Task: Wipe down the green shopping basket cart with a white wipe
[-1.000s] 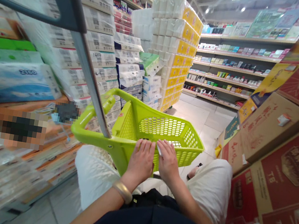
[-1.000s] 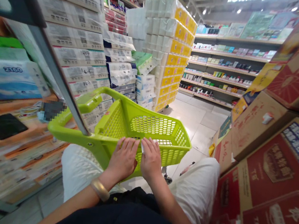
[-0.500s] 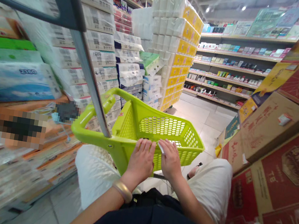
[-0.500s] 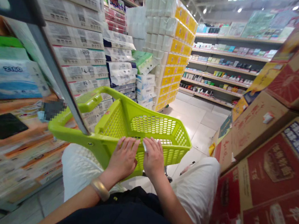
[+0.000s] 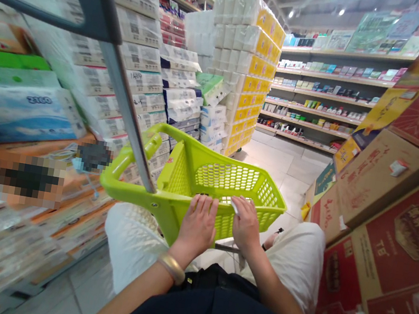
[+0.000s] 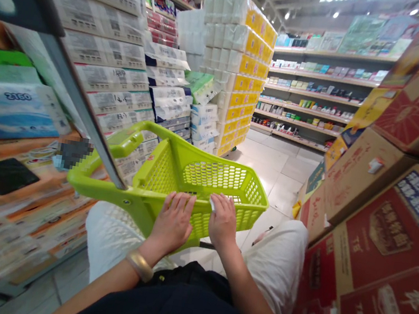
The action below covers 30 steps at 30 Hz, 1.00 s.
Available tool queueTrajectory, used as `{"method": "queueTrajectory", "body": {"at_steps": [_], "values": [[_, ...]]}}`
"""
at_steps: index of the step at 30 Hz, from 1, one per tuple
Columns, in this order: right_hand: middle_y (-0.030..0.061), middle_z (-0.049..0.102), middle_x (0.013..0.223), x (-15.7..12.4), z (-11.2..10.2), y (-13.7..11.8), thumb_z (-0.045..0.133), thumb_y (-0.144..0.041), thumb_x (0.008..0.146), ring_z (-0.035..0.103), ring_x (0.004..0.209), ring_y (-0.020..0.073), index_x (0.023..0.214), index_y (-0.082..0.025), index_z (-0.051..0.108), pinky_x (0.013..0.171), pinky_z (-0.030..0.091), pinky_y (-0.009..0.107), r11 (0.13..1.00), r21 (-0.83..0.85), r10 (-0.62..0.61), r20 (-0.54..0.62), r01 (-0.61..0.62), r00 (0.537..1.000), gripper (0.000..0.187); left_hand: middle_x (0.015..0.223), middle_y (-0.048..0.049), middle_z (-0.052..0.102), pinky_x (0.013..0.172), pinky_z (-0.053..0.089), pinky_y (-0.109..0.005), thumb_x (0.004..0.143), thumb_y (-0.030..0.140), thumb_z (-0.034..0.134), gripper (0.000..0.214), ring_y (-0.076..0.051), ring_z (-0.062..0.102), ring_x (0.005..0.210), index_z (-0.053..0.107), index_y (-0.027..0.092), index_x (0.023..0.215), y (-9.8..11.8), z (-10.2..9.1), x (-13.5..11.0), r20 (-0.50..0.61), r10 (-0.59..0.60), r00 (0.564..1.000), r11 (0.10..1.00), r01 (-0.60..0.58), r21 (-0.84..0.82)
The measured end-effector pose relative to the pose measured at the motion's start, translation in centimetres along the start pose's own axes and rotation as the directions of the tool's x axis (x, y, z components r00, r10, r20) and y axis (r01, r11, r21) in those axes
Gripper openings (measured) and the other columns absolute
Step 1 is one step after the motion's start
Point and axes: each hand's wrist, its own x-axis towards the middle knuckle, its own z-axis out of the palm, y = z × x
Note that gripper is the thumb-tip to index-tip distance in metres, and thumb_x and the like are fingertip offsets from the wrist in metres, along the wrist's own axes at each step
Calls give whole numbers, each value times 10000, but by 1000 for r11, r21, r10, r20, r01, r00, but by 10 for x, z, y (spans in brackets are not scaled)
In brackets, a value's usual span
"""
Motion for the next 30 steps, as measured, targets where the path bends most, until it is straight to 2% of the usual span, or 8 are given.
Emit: {"method": "queueTrajectory", "body": {"at_steps": [3, 9, 11, 15, 17, 23, 28, 30], "values": [[85, 700, 1160, 1, -1, 5, 398, -33, 791, 566, 1212, 234, 1171, -196, 659, 1156, 300, 521, 996, -54, 65, -68, -69, 996, 489, 1223, -156, 542, 1151, 262, -489, 738, 222, 567, 611, -316, 439, 1231, 457, 85, 1323, 1, 1, 0, -7, -2, 1000, 1000, 2, 11], [85, 665, 1243, 5, 9, -23, 392, -29, 781, 554, 1232, 205, 1238, -188, 625, 1159, 334, 455, 993, 60, -102, 76, 98, 992, 537, 1234, -165, 540, 1143, 267, -496, 751, 218, 551, 586, -316, 434, 1234, 461, 87, 1316, -1, 2, 0, -10, 3, 1000, 1000, -3, 9], [90, 675, 1219, 5, 6, -17, 392, -30, 779, 569, 1207, 213, 1215, -186, 638, 1145, 348, 466, 997, 42, -72, 63, 69, 995, 524, 1234, -162, 539, 1145, 264, -494, 742, 214, 559, 605, -314, 431, 1236, 451, 89, 1324, -2, 1, 0, -2, 9, 1000, 1000, -9, 0], [114, 696, 1158, 4, -2, 6, 390, -43, 796, 578, 1184, 256, 1161, -175, 666, 1126, 334, 539, 995, -71, 75, -24, -77, 997, 476, 1228, -155, 540, 1149, 262, -493, 737, 216, 564, 620, -310, 430, 1234, 442, 95, 1333, -1, 1, 0, 2, 4, 1000, 1000, -4, -6], [117, 702, 1138, 3, -1, 5, 390, -49, 802, 583, 1175, 261, 1146, -170, 672, 1129, 325, 545, 991, -88, 95, -45, -98, 994, 461, 1228, -160, 540, 1148, 263, -499, 742, 218, 561, 610, -312, 430, 1235, 446, 94, 1328, 0, 1, 0, -5, -4, 1000, 1000, 4, -3], [80, 671, 1232, 4, 8, -18, 390, -27, 769, 565, 1211, 205, 1225, -196, 634, 1146, 339, 454, 995, 44, -88, 59, 85, 994, 543, 1228, -148, 544, 1136, 283, -496, 744, 202, 548, 596, -309, 448, 1231, 450, 113, 1324, -1, 0, 0, -13, 5, 1000, 1000, -5, 7], [101, 700, 1150, 4, -3, 5, 390, -32, 773, 581, 1170, 234, 1153, -185, 670, 1136, 323, 520, 997, -47, 67, -33, -69, 997, 497, 1233, -146, 542, 1139, 274, -502, 728, 206, 557, 629, -306, 440, 1244, 434, 116, 1338, -2, 1, -1, -8, 7, 1000, 1000, -7, -8], [103, 701, 1143, 4, -2, 3, 389, -36, 779, 581, 1168, 235, 1142, -182, 675, 1142, 313, 524, 995, -46, 82, -38, -84, 996, 485, 1237, -155, 541, 1138, 270, -510, 728, 207, 555, 627, -311, 433, 1249, 435, 110, 1336, -1, 2, -1, -8, -3, 1000, 1000, 2, -14]]}}
